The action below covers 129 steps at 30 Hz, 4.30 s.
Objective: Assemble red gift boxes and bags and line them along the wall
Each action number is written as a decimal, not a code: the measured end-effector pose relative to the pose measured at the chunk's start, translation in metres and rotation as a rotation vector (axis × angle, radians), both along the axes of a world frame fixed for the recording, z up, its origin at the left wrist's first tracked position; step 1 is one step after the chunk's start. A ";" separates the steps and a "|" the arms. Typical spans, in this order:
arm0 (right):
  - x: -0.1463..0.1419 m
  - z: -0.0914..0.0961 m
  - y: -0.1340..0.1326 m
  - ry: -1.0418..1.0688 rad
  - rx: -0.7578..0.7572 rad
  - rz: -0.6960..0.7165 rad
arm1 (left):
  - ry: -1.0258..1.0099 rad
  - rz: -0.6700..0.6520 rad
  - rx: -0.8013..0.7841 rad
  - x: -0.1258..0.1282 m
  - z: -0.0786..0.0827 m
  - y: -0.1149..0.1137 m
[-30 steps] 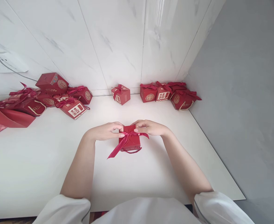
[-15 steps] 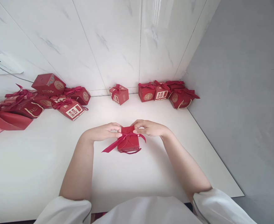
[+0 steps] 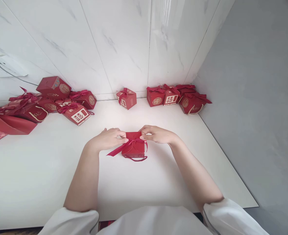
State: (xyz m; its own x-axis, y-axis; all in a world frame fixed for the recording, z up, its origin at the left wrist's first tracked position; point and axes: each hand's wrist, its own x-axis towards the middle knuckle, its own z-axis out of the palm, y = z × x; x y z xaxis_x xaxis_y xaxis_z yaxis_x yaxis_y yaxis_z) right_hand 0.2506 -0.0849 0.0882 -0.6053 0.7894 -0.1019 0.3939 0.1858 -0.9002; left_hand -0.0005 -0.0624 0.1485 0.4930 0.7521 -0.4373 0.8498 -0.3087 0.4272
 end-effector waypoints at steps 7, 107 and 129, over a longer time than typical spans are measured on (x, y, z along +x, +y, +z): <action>-0.002 -0.001 0.000 -0.003 0.001 0.014 | 0.011 0.103 -0.075 0.002 -0.002 0.000; -0.007 0.023 -0.007 0.259 -0.143 -0.150 | -0.282 -0.108 -0.124 0.003 0.019 0.000; -0.008 0.004 0.004 0.278 -0.165 -0.127 | -0.165 -0.216 -0.233 0.004 0.007 0.006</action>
